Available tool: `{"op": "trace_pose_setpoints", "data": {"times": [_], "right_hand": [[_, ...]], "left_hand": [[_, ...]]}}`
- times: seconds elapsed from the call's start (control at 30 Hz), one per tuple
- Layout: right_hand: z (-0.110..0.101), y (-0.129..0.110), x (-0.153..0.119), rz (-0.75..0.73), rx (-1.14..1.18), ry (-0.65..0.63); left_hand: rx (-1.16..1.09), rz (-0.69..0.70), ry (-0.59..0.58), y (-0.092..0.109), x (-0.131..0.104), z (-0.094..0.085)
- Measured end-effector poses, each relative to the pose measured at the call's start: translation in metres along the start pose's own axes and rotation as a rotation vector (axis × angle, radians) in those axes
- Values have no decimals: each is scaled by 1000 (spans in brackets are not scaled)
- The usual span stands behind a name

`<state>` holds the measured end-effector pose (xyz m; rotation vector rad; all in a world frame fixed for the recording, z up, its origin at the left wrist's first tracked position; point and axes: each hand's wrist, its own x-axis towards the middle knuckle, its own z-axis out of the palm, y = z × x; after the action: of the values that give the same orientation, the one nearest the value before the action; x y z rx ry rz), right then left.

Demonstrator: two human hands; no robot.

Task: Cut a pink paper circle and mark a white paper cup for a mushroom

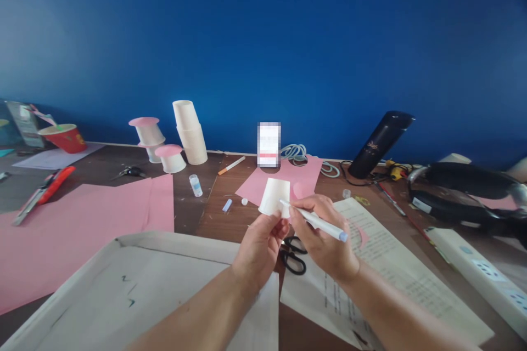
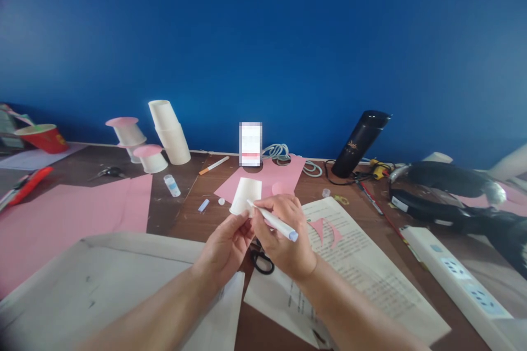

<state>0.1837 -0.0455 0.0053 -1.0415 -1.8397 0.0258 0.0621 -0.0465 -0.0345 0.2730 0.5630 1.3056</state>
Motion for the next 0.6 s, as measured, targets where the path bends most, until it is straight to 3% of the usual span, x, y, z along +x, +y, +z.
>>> {"op": "trace_pose_setpoints", "data": {"times": [0.6], "right_hand": [[2, -2, 2, -17, -17, -8]], "left_hand": [[139, 5, -59, 0, -2, 0]]}}
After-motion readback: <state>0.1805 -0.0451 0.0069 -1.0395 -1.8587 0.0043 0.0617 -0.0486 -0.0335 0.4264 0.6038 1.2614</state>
